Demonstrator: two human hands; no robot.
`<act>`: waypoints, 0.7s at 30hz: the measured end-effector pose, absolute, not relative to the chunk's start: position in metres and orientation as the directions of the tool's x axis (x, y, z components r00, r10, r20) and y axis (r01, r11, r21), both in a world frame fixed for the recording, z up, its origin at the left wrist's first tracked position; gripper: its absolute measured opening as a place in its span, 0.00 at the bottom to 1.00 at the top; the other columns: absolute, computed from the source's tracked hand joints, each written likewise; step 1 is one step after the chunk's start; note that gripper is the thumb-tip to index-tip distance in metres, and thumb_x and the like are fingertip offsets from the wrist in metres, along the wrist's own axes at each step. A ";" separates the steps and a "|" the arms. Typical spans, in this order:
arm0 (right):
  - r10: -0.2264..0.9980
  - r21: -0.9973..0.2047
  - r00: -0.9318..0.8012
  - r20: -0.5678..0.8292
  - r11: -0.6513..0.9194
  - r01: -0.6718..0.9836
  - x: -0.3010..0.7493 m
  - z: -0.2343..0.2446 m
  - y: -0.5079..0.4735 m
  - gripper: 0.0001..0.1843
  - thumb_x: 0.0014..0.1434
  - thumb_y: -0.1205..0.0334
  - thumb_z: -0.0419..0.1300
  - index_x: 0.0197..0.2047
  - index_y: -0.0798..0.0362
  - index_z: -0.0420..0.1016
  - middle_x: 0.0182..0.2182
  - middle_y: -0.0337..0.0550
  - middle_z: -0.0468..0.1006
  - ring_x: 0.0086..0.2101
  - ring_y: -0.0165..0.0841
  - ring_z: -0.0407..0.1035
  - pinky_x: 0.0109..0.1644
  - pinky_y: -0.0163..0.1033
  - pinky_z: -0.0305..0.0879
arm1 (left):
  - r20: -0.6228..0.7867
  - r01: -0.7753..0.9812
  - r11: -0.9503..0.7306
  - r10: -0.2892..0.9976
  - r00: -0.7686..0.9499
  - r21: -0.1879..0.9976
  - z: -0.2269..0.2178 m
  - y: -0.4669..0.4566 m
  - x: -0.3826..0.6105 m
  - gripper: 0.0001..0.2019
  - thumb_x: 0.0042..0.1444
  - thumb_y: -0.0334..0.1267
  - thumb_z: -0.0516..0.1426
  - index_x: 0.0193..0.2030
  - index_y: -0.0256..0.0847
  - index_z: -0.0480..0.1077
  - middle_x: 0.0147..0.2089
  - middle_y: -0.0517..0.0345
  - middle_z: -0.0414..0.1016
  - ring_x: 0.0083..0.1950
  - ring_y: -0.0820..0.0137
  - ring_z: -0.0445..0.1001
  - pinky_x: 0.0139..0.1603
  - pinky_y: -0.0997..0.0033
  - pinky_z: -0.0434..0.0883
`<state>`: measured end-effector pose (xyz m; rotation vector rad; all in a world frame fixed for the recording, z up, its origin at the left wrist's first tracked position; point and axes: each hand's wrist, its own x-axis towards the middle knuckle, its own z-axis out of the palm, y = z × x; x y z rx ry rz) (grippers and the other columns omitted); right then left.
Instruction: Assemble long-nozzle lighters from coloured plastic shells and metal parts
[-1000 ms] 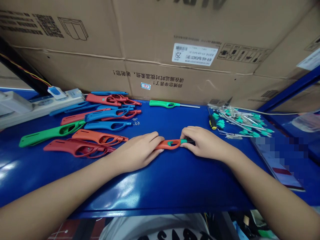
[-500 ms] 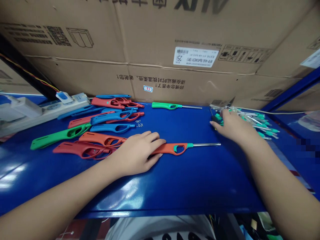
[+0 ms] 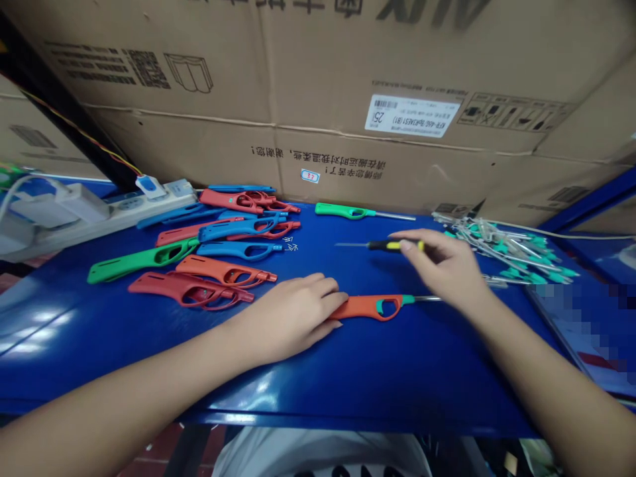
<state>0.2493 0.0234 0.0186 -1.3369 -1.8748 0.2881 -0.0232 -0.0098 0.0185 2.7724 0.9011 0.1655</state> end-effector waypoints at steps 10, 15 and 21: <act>0.791 -0.529 -0.394 0.467 0.608 0.593 0.208 -0.009 0.012 0.16 0.67 0.60 0.59 0.53 0.58 0.78 0.32 0.45 0.77 0.29 0.32 0.68 0.36 0.40 0.67 | 0.102 0.513 -0.813 0.556 0.825 0.275 0.010 -0.012 -0.019 0.15 0.67 0.42 0.55 0.53 0.35 0.73 0.47 0.48 0.75 0.48 0.58 0.73 0.48 0.58 0.72; 0.792 -0.532 -0.382 0.476 0.605 0.593 0.207 -0.011 0.015 0.16 0.67 0.61 0.59 0.54 0.59 0.78 0.34 0.46 0.78 0.30 0.32 0.67 0.37 0.40 0.67 | 0.116 0.507 -0.814 0.554 0.824 0.283 0.009 -0.012 -0.018 0.15 0.66 0.41 0.56 0.53 0.35 0.74 0.46 0.48 0.75 0.47 0.59 0.74 0.48 0.58 0.73; 0.800 -0.546 -0.384 0.461 0.596 0.589 0.205 -0.010 0.015 0.17 0.67 0.60 0.59 0.54 0.60 0.78 0.33 0.45 0.77 0.30 0.32 0.67 0.36 0.39 0.67 | 0.119 0.506 -0.813 0.555 0.823 0.289 0.010 -0.011 -0.017 0.15 0.66 0.41 0.56 0.54 0.35 0.73 0.47 0.48 0.75 0.47 0.59 0.73 0.49 0.58 0.73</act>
